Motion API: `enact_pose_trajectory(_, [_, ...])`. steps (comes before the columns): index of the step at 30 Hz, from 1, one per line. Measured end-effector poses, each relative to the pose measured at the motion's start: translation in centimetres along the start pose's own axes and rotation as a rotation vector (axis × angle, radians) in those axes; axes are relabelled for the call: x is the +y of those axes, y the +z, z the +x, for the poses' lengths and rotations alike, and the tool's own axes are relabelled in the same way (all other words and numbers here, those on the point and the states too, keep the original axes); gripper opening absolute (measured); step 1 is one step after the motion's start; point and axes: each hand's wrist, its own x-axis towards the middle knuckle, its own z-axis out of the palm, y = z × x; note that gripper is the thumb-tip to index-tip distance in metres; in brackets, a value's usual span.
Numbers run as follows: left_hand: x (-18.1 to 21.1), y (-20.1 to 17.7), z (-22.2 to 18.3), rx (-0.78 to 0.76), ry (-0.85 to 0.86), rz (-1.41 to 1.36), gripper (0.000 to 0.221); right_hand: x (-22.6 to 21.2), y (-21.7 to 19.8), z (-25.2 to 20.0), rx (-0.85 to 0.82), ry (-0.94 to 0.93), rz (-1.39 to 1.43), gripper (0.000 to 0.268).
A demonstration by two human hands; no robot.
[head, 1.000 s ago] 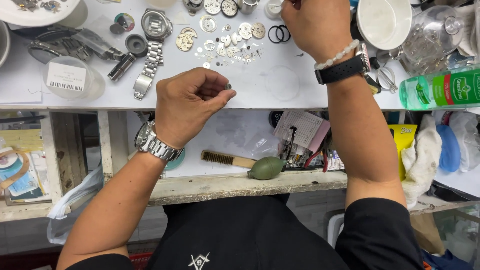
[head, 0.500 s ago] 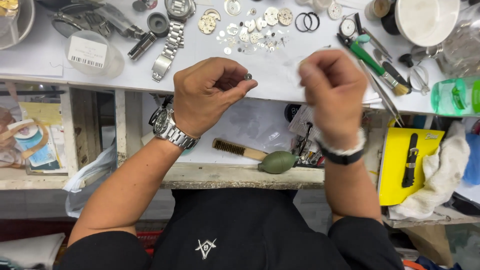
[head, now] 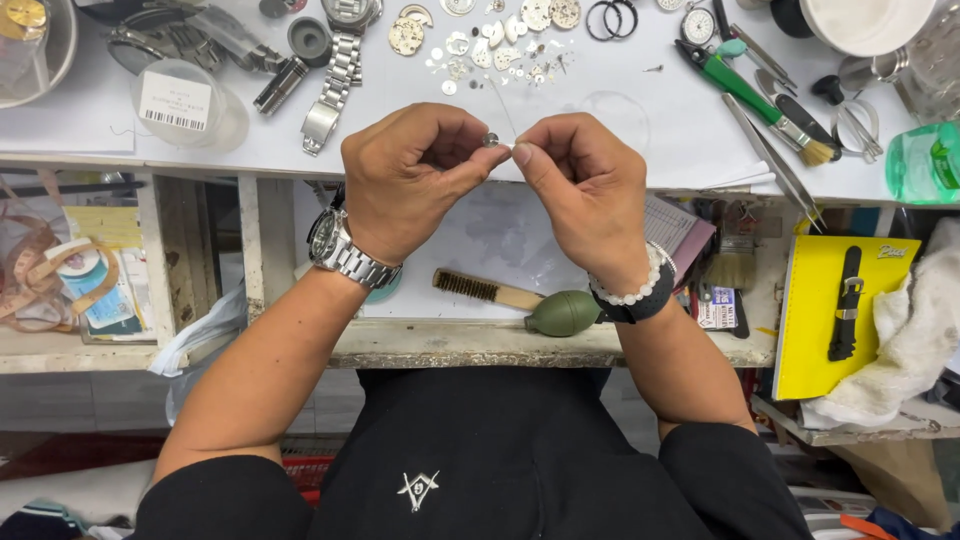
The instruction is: Manipulating and bending a thin wire with fingers at a repair bench, likely for watch repair.
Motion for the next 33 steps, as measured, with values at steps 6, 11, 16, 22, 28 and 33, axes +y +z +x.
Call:
enact_pose_trajectory(6, [0.0, 0.1, -0.1, 0.004, -0.011, -0.017, 0.024, 0.0, 0.2, -0.2, 0.007, -0.056, 0.035, 0.006])
enact_pose_trajectory(11, [-0.1, 0.0, -0.2, 0.01, -0.004, -0.015, 0.024, 0.3, 0.5, -0.4, 0.034, -0.11, 0.033, 0.004])
enact_pose_trajectory(16, [-0.2, -0.1, -0.3, 0.018, 0.033, -0.006, 0.024, 0.3, 0.4, -0.3, 0.026, -0.114, -0.031, 0.004])
enact_pose_trajectory(22, [-0.3, -0.1, -0.4, 0.007, 0.027, -0.004, 0.022, 0.0, 0.4, -0.3, 0.029, -0.112, -0.106, 0.003])
enact_pose_trajectory(28, [-0.6, -0.5, -0.3, -0.034, -0.09, -0.113, 0.019, 1.1, 0.4, 0.1, 0.067, -0.212, -0.003, 0.002])
enact_pose_trajectory(33, [-0.3, -0.5, -0.1, -0.04, -0.099, -0.124, 0.019, 1.4, 0.6, 0.1, 0.089, -0.224, -0.001, 0.003])
